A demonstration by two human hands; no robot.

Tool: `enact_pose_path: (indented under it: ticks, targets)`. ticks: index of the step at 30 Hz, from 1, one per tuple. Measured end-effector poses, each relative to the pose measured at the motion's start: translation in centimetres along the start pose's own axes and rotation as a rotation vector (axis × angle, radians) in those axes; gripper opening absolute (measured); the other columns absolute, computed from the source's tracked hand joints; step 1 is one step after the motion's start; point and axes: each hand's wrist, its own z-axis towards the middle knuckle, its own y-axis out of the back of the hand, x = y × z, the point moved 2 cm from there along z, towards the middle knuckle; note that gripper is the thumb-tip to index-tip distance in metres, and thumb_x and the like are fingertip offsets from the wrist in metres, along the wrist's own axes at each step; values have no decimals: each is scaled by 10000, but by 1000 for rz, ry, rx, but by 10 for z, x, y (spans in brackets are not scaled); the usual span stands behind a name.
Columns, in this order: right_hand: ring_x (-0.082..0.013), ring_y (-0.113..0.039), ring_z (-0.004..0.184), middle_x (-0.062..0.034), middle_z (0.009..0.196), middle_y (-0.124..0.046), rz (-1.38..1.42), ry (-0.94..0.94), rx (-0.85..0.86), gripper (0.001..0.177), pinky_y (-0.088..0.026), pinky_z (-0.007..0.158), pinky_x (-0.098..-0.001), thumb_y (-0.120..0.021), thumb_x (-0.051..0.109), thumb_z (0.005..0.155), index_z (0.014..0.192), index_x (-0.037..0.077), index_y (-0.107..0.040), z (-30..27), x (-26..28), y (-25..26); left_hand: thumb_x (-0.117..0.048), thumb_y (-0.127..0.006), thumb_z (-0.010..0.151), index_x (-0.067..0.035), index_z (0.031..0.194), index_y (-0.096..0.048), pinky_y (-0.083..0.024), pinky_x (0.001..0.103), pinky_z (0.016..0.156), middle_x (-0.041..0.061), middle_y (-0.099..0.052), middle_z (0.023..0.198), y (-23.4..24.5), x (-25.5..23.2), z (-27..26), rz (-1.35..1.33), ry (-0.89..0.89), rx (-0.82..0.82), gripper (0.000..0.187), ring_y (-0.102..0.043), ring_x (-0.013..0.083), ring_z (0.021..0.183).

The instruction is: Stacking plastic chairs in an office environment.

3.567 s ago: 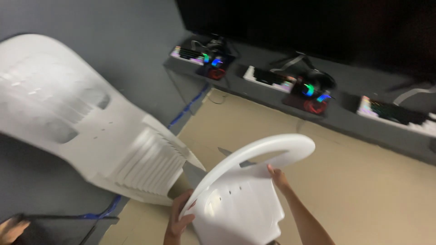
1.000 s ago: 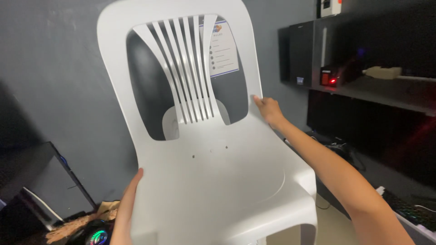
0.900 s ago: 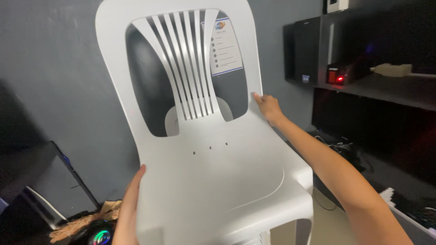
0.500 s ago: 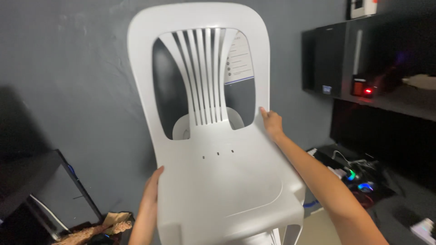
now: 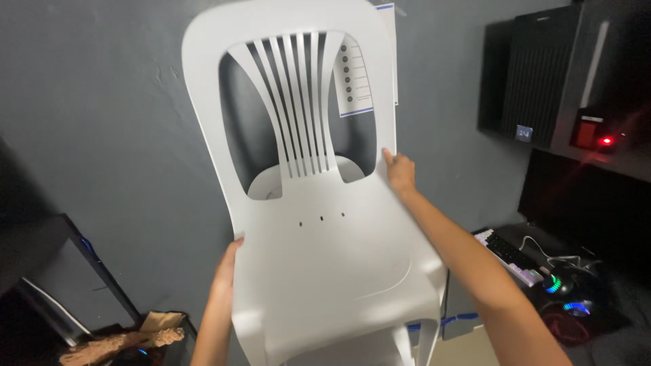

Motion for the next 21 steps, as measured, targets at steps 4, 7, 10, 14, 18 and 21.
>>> enact_pose_path:
  ticks: [4, 7, 10, 14, 18, 21]
  targets:
    - [-517, -641, 1042, -325, 1018, -689, -66, 22, 25, 692, -518, 894, -560, -522, 621, 1006, 979, -42, -719, 0, -56, -57, -450, -669, 860, -5, 1288, -637, -543, 430, 770, 162, -693, 1075, 24, 31, 30, 50, -4, -96, 618, -646, 284, 917]
    - [-510, -646, 1052, -323, 1021, -697, -68, -57, 127, 700, -519, 903, -560, -510, 636, 993, 1005, -25, -737, -21, -76, -80, -499, -650, 862, 11, 1320, -642, -520, 442, 821, 187, -692, 1139, 50, 58, 47, 136, 32, -150, 686, -631, 311, 971]
    - [-501, -670, 1038, -321, 1018, -704, -116, -86, 214, 711, -534, 900, -550, -490, 637, 1017, 1015, -28, -743, -43, -123, -122, -527, -648, 852, 4, 1367, -620, -492, 445, 915, 193, -669, 1249, 70, 77, 61, 170, 97, -196, 741, -615, 334, 1075]
    - [-498, -695, 959, -306, 994, -709, -69, -162, 295, 607, -547, 831, -549, -467, 555, 1010, 1106, 5, -706, -94, -135, -129, -512, -664, 852, -17, 1426, -558, -456, 459, 1035, 216, -631, 1374, 95, 116, 60, 224, 176, -251, 766, -601, 375, 1214]
    - [-496, -682, 989, -305, 1011, -718, -122, -106, 300, 641, -537, 844, -547, -450, 531, 1076, 1032, -50, -716, -133, -185, -156, -479, -679, 856, -3, 1432, -562, -449, 439, 1054, 212, -640, 1385, 130, 160, 64, 375, 119, -269, 756, -604, 355, 1239]
    - [-505, -650, 983, -296, 1029, -707, -39, -182, 302, 565, -510, 838, -560, -437, 489, 1043, 1145, -15, -670, -155, -174, -127, -446, -677, 872, 19, 1437, -569, -451, 411, 1056, 189, -653, 1381, 157, 193, 99, 442, 121, -260, 739, -608, 333, 1243]
